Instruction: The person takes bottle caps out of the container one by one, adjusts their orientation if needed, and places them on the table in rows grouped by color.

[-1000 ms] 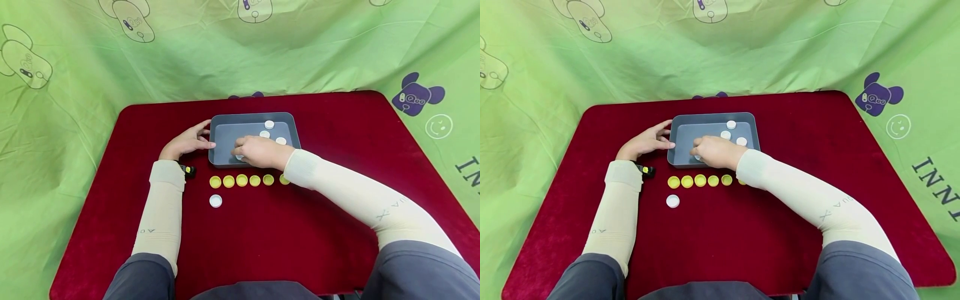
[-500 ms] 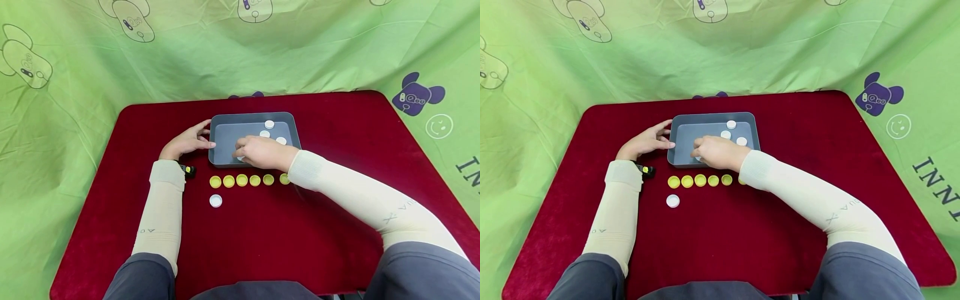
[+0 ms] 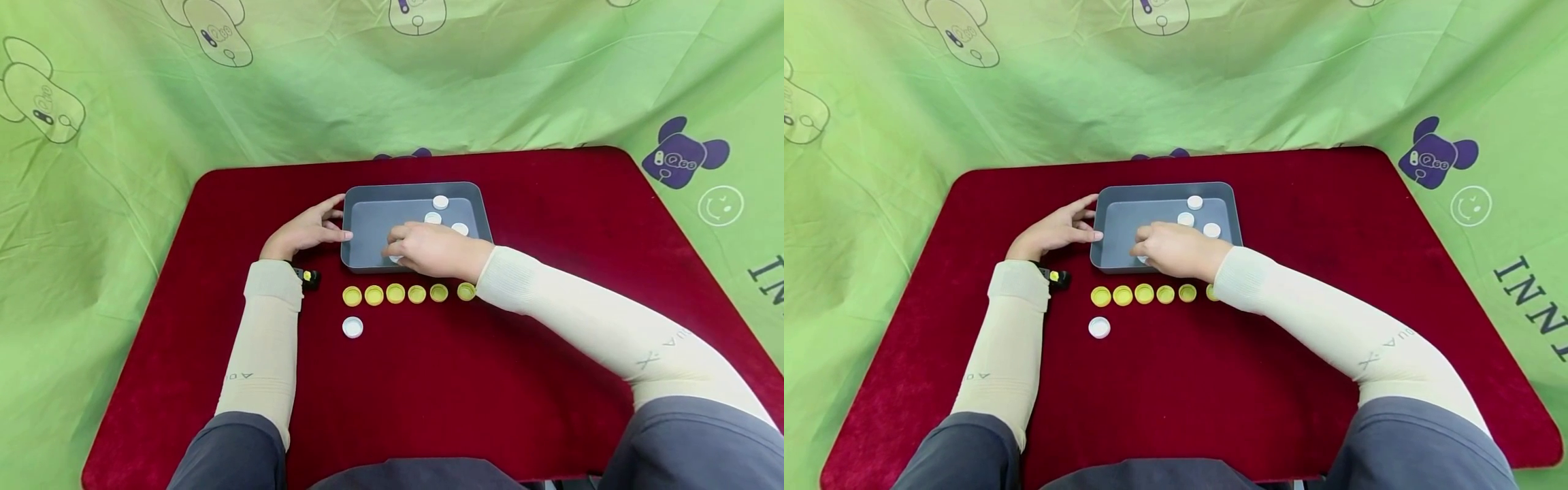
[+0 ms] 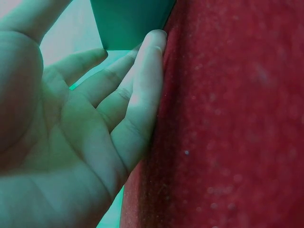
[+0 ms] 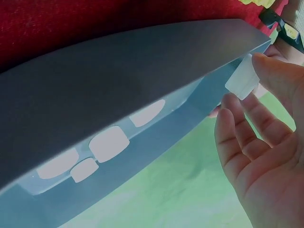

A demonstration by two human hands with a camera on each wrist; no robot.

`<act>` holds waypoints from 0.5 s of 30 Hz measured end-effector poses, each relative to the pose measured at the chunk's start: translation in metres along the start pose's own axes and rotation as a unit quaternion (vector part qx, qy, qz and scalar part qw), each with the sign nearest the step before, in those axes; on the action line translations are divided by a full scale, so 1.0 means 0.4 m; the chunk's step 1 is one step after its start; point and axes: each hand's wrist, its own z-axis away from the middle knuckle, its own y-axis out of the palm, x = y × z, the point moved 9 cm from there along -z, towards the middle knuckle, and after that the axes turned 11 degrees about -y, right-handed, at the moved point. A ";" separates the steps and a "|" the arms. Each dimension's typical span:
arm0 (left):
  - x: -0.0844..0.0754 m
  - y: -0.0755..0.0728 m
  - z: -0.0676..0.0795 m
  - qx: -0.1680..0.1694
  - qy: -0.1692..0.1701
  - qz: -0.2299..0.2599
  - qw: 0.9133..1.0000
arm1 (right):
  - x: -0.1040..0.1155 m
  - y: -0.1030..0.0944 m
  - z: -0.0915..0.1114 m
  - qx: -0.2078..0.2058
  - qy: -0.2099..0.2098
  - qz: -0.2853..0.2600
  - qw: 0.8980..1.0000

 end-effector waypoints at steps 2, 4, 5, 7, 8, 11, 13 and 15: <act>-0.001 0.000 0.000 0.000 0.001 0.001 1.000 | 0.001 -0.001 0.001 -0.002 0.000 0.000 1.000; -0.002 0.000 0.000 0.001 0.001 0.002 1.000 | 0.002 0.000 0.002 -0.004 -0.002 0.002 1.000; -0.002 -0.001 -0.001 0.001 0.001 0.002 1.000 | 0.003 -0.001 0.003 -0.006 -0.004 0.004 1.000; -0.001 0.000 -0.001 0.001 0.001 -0.001 1.000 | 0.006 -0.001 0.003 -0.010 -0.007 0.005 1.000; 0.000 0.000 -0.002 0.003 -0.001 0.000 1.000 | 0.008 -0.001 0.004 -0.011 -0.009 0.005 1.000; -0.001 0.002 -0.002 0.009 -0.009 0.000 1.000 | 0.009 -0.002 0.004 -0.014 -0.010 0.006 1.000; 0.000 0.003 -0.003 0.011 -0.011 0.001 1.000 | 0.010 -0.002 0.005 -0.014 -0.010 0.006 1.000; 0.000 0.003 -0.003 0.010 -0.009 0.000 1.000 | 0.010 -0.002 0.006 -0.014 -0.010 0.007 1.000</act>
